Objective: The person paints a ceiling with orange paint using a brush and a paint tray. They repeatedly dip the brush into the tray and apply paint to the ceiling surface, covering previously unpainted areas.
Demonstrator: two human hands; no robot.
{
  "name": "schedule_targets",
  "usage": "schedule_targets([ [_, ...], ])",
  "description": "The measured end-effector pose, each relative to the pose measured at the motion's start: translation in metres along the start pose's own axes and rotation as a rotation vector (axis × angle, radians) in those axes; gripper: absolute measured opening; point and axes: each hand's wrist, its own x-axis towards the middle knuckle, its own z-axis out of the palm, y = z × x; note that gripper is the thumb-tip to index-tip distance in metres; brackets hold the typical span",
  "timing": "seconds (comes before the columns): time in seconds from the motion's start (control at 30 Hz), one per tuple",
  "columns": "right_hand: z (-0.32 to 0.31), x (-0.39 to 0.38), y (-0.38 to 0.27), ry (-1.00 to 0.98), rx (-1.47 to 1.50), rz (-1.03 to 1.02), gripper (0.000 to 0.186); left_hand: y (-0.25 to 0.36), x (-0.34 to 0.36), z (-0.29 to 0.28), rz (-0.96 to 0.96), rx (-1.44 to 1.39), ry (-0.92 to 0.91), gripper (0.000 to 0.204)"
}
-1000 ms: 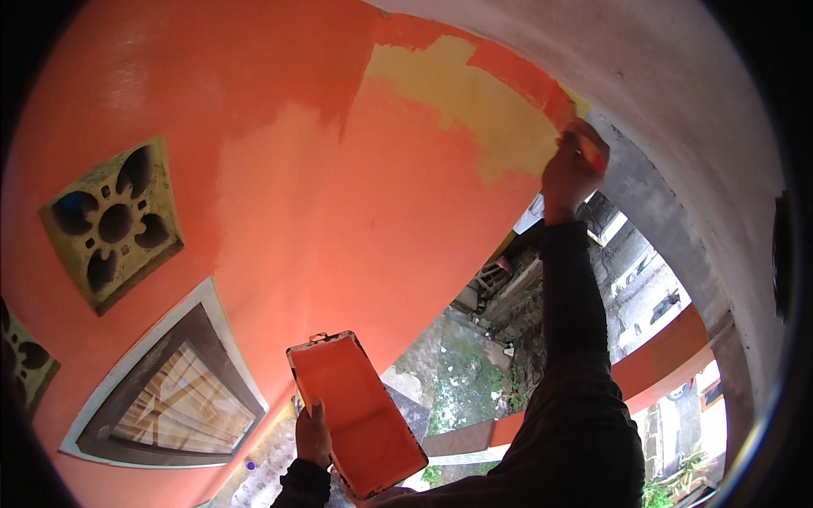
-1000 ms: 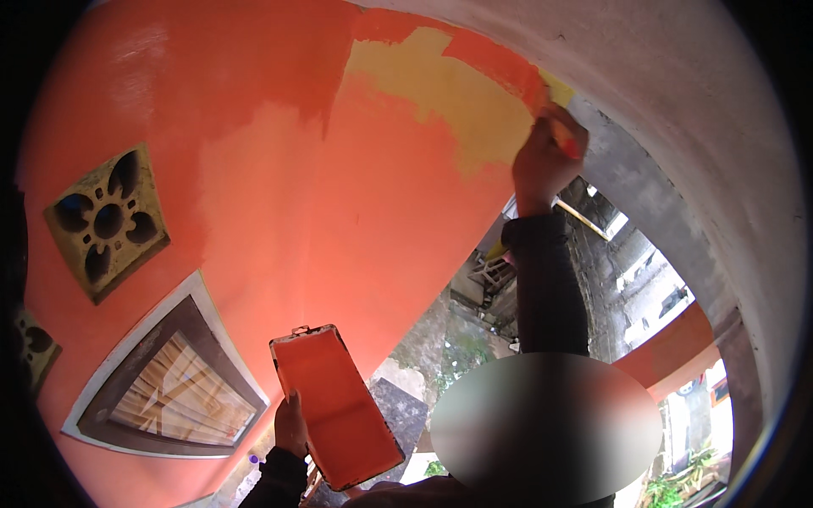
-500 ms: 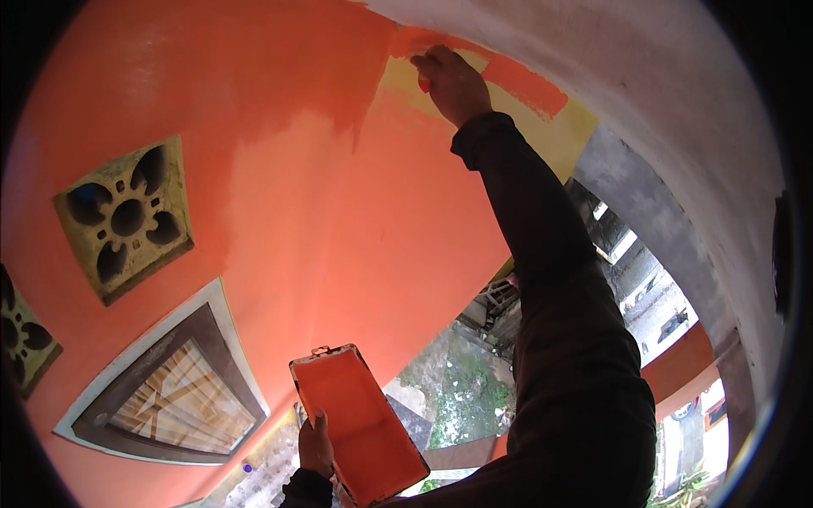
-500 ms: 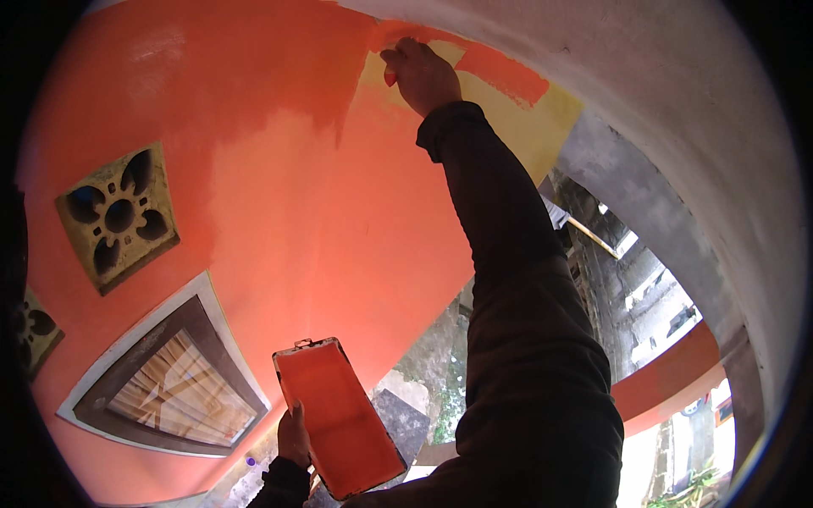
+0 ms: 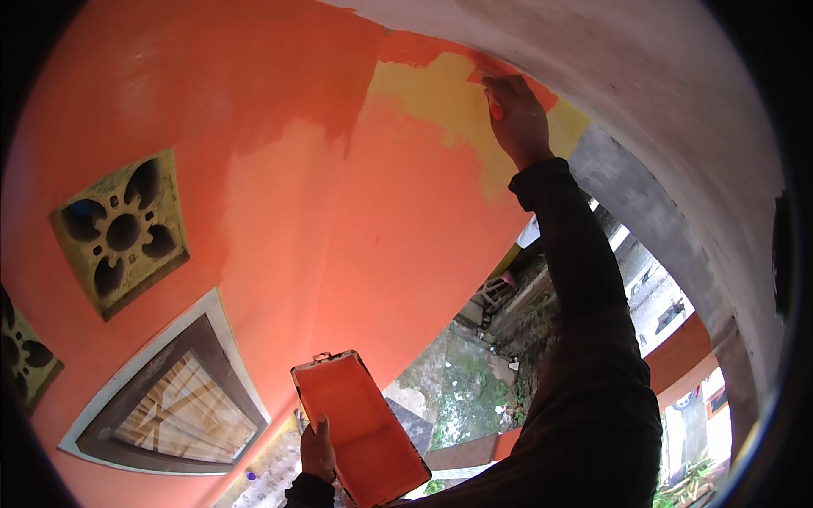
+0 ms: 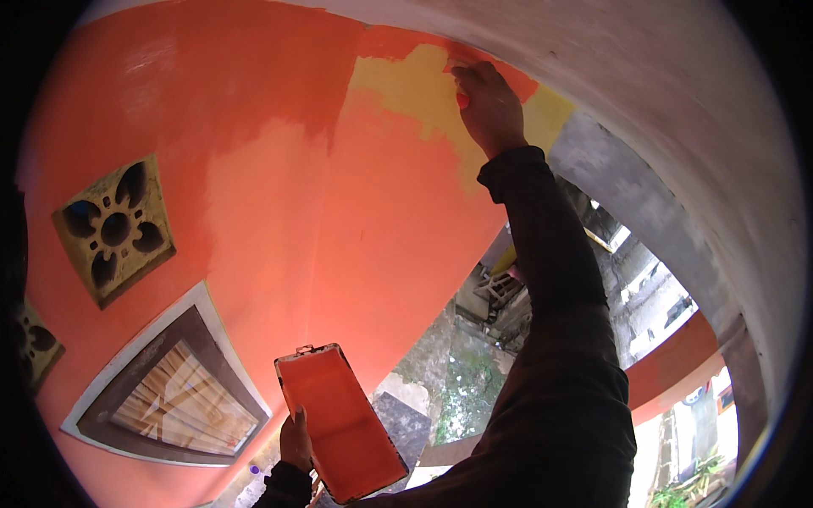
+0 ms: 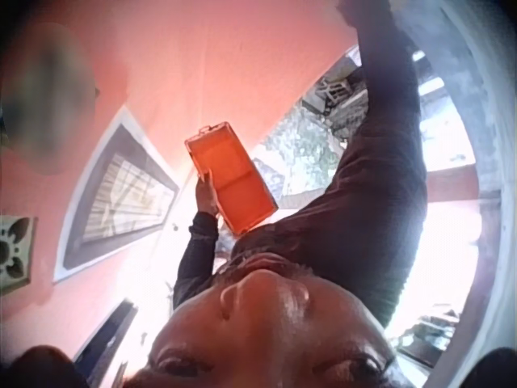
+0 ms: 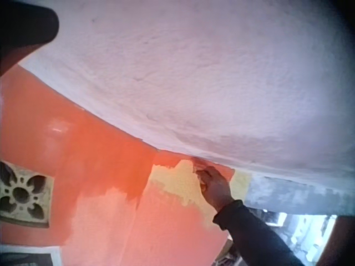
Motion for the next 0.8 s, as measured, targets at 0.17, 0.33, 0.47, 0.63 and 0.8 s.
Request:
schedule_targets([
  [0.17,-0.034,-0.017,0.012,-0.042,-0.05,0.061,0.027,-0.001,-0.003,-0.003,-0.041,0.029,-0.016,0.064],
  [0.33,-0.069,-0.032,0.018,-0.047,-0.089,0.09,0.024,-0.02,0.0,-0.009,-0.034,-0.026,-0.024,0.061],
  [0.47,-0.095,-0.048,0.027,-0.063,-0.104,0.115,0.024,-0.018,-0.003,-0.013,-0.07,0.0,-0.041,0.06],
  [0.63,-0.126,-0.062,0.035,-0.079,-0.14,0.146,0.028,-0.023,-0.006,-0.013,-0.056,-0.049,-0.056,0.059],
  [0.8,-0.147,-0.072,0.043,-0.089,-0.169,0.167,0.026,-0.023,-0.008,-0.014,-0.079,-0.011,-0.084,0.06],
])
